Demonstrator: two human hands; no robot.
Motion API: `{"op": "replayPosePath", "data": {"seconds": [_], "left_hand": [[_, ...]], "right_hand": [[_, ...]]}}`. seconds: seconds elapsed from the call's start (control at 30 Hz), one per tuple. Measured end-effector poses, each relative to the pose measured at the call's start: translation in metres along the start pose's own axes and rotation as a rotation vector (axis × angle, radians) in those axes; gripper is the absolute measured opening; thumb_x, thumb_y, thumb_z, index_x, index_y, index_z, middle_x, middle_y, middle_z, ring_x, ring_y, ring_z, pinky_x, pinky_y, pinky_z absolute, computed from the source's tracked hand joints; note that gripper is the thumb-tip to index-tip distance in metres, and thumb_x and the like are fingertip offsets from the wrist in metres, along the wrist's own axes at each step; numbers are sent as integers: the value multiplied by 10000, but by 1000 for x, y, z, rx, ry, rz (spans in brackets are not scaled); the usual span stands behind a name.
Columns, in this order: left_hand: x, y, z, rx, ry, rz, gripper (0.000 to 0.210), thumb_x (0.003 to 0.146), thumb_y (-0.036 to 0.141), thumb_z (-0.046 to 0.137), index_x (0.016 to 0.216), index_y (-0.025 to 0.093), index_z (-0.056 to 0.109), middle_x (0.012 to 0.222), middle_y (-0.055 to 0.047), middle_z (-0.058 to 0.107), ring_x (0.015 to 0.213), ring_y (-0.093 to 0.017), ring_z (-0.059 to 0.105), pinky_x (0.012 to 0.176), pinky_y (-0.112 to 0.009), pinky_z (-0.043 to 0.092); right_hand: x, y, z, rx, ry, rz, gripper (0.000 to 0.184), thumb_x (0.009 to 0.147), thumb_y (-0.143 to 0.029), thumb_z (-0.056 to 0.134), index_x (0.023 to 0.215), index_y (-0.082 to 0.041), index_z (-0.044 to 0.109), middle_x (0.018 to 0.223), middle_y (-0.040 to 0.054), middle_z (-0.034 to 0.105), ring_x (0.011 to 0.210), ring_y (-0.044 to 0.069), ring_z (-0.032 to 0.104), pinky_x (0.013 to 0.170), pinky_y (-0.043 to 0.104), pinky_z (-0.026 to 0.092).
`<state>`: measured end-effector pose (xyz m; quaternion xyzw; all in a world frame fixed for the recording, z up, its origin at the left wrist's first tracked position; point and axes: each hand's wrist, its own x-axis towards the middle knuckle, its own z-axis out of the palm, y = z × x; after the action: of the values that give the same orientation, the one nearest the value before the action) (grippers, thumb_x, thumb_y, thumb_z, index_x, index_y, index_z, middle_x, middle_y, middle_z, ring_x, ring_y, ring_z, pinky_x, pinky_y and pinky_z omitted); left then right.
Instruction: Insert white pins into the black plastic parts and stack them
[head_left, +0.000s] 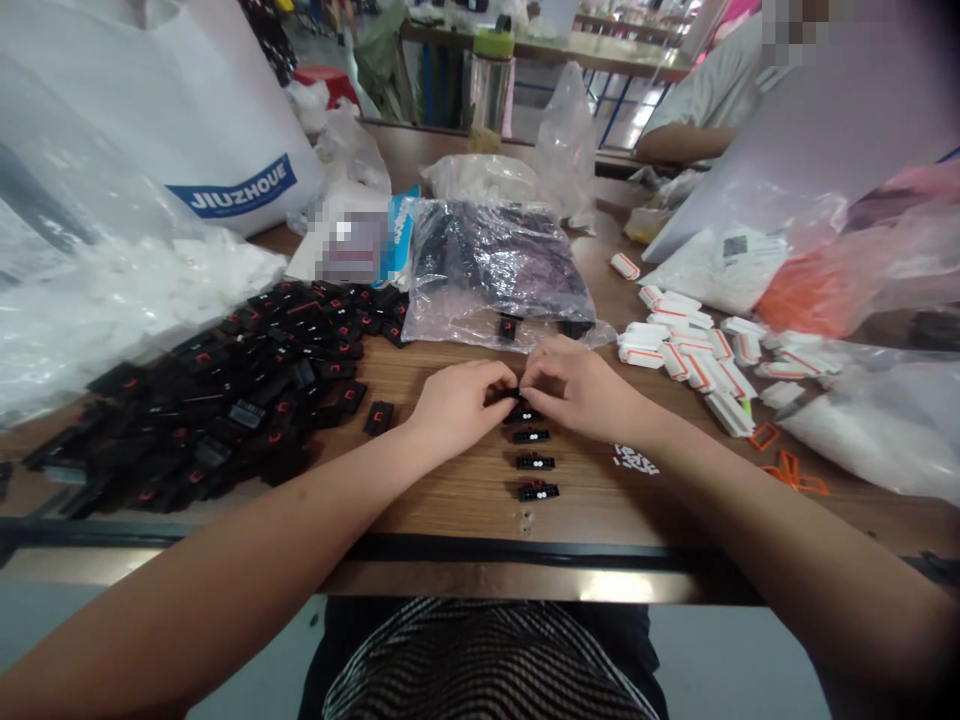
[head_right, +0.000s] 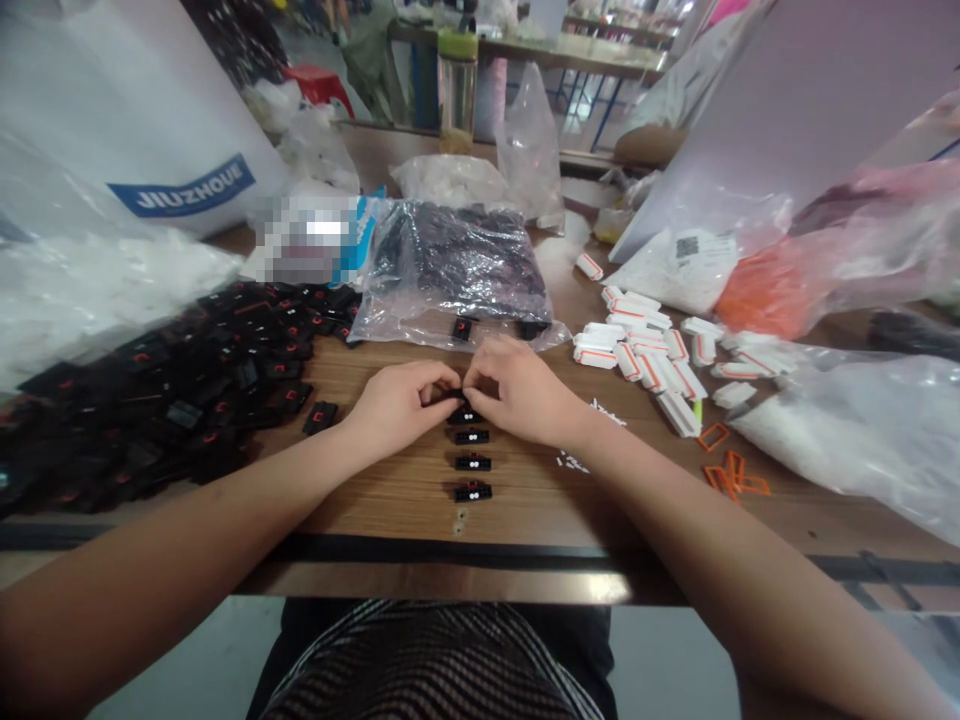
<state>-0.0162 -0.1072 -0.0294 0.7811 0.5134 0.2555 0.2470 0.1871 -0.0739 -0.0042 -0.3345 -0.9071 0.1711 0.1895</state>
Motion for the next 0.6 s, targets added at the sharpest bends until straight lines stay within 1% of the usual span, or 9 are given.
{"op": "replayPosePath", "data": {"seconds": [0.1, 0.2, 0.27, 0.4, 0.6], "left_hand": [[0, 1, -2, 17, -12, -10, 101, 824, 218, 692, 925, 224, 688, 765, 20, 667, 672, -150, 570, 650, -278, 402], [0, 2, -2, 19, -19, -20, 108, 826, 213, 689, 933, 223, 690, 780, 15, 673, 689, -157, 579, 655, -282, 409], [0, 3, -2, 9, -18, -23, 116, 824, 212, 690, 939, 223, 690, 781, 15, 676, 688, -157, 578, 651, -282, 409], [0, 3, -2, 2, -13, -27, 112, 823, 214, 686, 934, 226, 695, 758, 19, 669, 678, -157, 574, 650, -284, 409], [0, 3, -2, -23, -10, -21, 101, 821, 207, 688, 918, 233, 699, 772, 22, 678, 679, -152, 576, 652, -279, 412]], "right_hand": [[4, -9, -7, -183, -63, -90, 157, 900, -192, 566, 809, -184, 694, 896, 70, 658, 887, 212, 548, 803, 373, 364], [5, -15, -12, -278, -114, -110, 209, 910, -181, 538, 779, -181, 701, 866, 69, 676, 872, 215, 551, 780, 373, 335], [4, -17, -14, -280, -129, -82, 202, 908, -201, 539, 802, -189, 711, 852, 59, 687, 853, 212, 558, 779, 374, 332], [0, -16, -16, -254, -120, -53, 185, 878, -222, 558, 929, -229, 735, 908, 44, 710, 874, 221, 572, 803, 385, 335], [-4, -17, -13, -281, -125, -63, 219, 876, -216, 545, 881, -223, 764, 890, 60, 715, 877, 230, 583, 788, 392, 349]]}}
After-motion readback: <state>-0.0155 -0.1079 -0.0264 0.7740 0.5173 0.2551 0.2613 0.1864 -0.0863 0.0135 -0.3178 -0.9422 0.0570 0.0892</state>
